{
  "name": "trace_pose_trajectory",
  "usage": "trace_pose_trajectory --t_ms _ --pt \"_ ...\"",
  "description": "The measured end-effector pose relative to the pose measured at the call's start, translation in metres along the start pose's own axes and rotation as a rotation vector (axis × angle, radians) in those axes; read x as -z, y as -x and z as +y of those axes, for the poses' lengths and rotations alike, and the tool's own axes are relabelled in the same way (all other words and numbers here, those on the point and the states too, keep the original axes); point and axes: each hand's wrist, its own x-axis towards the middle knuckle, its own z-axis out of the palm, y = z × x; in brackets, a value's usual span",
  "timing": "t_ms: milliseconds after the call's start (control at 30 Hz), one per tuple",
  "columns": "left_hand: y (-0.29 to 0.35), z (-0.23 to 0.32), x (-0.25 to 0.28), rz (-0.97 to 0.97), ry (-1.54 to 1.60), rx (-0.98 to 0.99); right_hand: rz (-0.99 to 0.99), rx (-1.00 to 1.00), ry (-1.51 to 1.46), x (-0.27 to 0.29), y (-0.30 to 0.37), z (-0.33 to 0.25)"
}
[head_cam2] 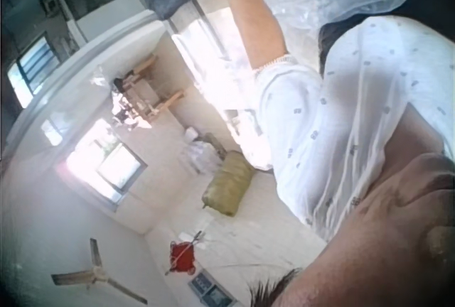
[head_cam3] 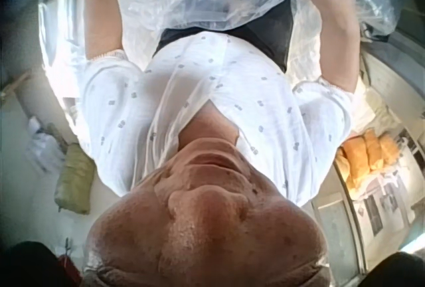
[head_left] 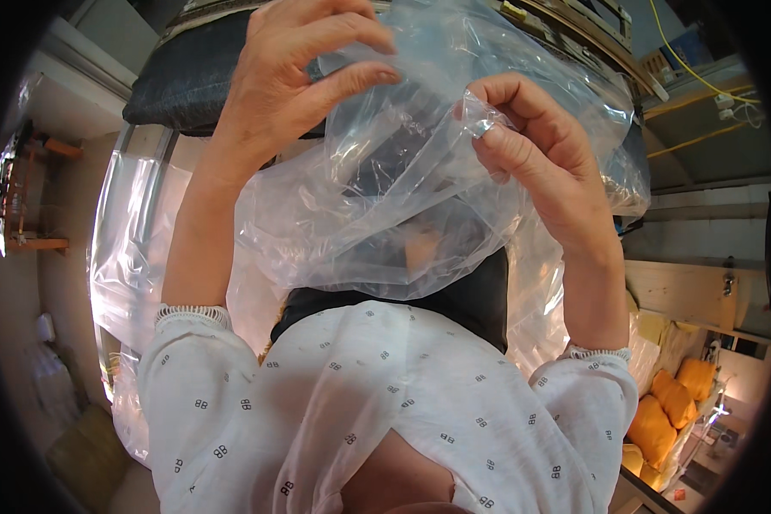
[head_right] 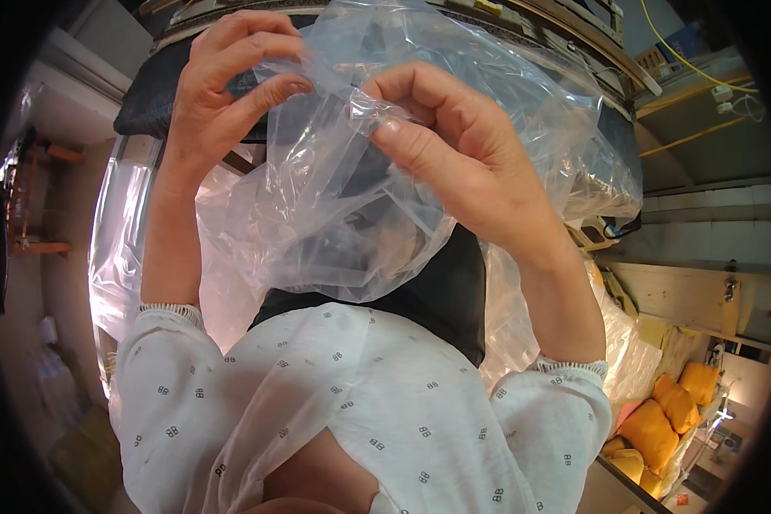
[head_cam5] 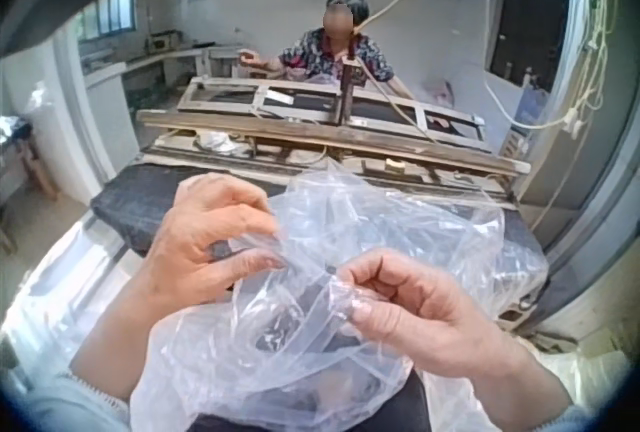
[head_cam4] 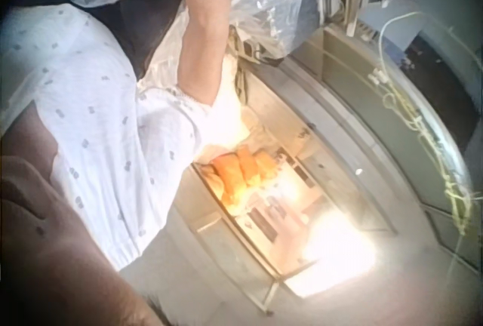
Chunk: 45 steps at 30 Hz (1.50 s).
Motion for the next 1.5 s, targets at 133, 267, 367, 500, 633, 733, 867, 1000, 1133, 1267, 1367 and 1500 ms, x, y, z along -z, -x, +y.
trace_pose_trajectory --t_ms 133,267,367,500,633,733,867,1000,1133,1267,1367,1500 --pt "-0.002 0.0 -0.003 -0.023 0.153 -0.142 0.012 0.011 -0.007 -0.004 -0.001 -0.001" --pt "0.002 -0.002 -0.012 0.036 0.162 -0.232 0.033 -0.025 -0.039 -0.009 -0.002 -0.002" --pt "0.007 0.003 -0.016 0.051 0.388 -0.162 0.005 -0.059 -0.05 -0.012 -0.003 -0.007" --pt "0.01 0.007 -0.014 0.174 0.411 -0.107 -0.041 -0.006 0.021 -0.004 -0.007 -0.011" --pt "0.005 0.019 0.004 0.04 0.395 -0.082 -0.072 0.016 0.04 -0.005 -0.01 -0.014" --pt "0.009 0.025 0.005 0.038 0.413 -0.011 -0.021 0.08 0.078 -0.01 -0.013 -0.011" --pt "0.009 0.028 0.005 0.131 0.388 -0.011 -0.026 0.27 0.291 -0.003 -0.021 -0.017" --pt "0.006 0.027 0.005 0.135 0.474 0.028 0.191 0.612 0.798 0.042 -0.04 -0.015" --pt "0.006 0.021 0.005 0.139 0.562 0.091 -0.414 -0.421 0.911 0.059 -0.002 0.054" --pt "-0.001 0.019 -0.006 0.007 0.753 0.168 -0.94 -0.658 0.458 0.023 0.044 0.058" --pt "0.004 0.014 -0.016 0.033 0.85 0.14 -0.286 -0.567 0.584 0.041 0.014 0.029" --pt "-0.008 0.014 -0.028 -0.017 0.892 0.193 0.279 0.226 0.203 0.013 -0.022 -0.003"
